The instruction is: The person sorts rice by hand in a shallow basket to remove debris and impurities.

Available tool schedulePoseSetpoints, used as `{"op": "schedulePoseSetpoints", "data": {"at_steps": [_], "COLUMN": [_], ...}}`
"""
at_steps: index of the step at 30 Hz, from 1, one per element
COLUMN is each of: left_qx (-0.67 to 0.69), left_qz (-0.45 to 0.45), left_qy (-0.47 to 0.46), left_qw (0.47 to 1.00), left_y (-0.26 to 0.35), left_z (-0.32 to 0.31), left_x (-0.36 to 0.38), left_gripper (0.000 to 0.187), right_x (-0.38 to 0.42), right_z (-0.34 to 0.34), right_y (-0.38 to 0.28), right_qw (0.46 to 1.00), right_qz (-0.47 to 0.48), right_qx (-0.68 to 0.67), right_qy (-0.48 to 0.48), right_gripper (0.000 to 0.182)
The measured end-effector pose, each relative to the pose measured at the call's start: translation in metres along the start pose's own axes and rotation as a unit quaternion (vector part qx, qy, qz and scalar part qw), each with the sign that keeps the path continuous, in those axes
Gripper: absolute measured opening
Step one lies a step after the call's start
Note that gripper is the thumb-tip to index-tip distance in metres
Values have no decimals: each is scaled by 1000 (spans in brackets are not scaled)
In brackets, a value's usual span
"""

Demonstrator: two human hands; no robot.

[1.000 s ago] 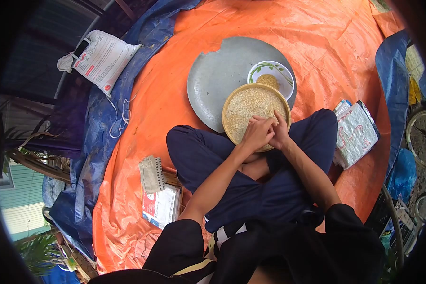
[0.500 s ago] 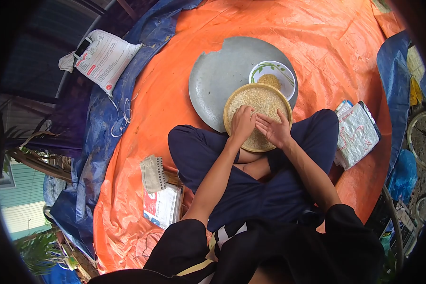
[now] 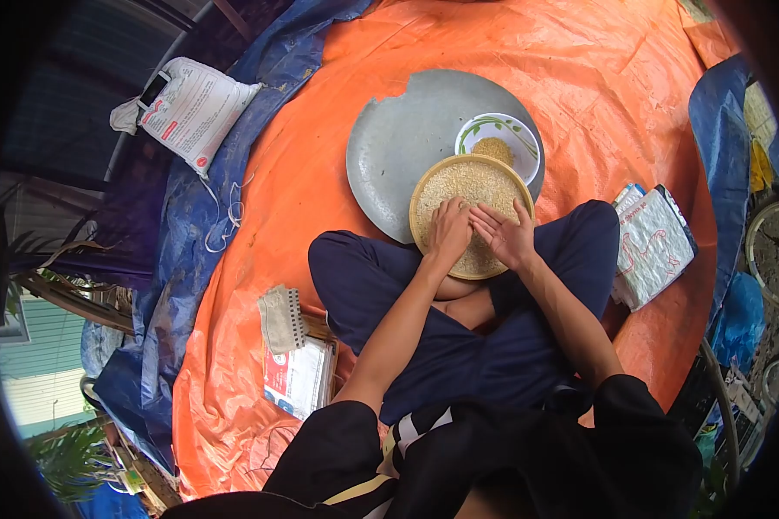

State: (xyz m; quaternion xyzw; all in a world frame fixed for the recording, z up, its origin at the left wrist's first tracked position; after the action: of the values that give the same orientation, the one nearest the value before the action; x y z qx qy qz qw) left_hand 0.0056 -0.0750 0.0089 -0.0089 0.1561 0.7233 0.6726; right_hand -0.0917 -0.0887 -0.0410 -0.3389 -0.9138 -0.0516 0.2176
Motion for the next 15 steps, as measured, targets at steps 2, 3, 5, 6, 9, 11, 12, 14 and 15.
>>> {"op": "schedulePoseSetpoints", "data": {"at_steps": [2,3,5,6,9,11,12,14,15], "left_qx": [12,18,33,41,57,54,53,47,44], "left_qz": [5,7,12,14,19,18,18,15,13], "left_qy": [-29,-44,-35,-31,-31,-31,-31,-30,-29], "left_qw": [999,999,999,999,998,998,998,998,999], "left_y": [2,3,2,1,-1,-1,-1,0,0], "left_z": [-1,-2,0,0,-1,-1,-1,-1,-1], "left_x": [-1,-1,-1,-1,0,0,0,0,0], "left_gripper": [27,25,24,23,22,22,21,20,20], "right_x": [0,0,1,1,0,1,1,1,1], "right_z": [2,2,1,0,1,-1,-1,-1,-1], "right_y": [-1,-1,-2,-2,-1,-2,-1,-1,-1], "right_qw": [1000,1000,1000,1000,1000,1000,1000,1000,1000], "right_qz": [2,4,9,9,10,10,9,6,6], "right_qx": [2,5,11,11,13,17,14,9,9], "right_qy": [4,3,0,1,3,3,2,-1,-2], "right_gripper": [85,85,85,85,85,85,85,85,85]}}
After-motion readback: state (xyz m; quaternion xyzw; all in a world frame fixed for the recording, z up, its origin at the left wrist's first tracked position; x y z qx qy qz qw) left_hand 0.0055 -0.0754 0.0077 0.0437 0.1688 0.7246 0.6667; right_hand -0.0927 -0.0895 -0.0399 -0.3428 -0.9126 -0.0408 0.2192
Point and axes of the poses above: each hand's wrist, its own x-axis away from the middle knuckle, its own z-axis out of the back of the hand, y = z × x, the point moved 10 cm from there along -x, towards the middle knuckle, and after that the axes turned 14 degrees about -x, right-handed, at the moved point
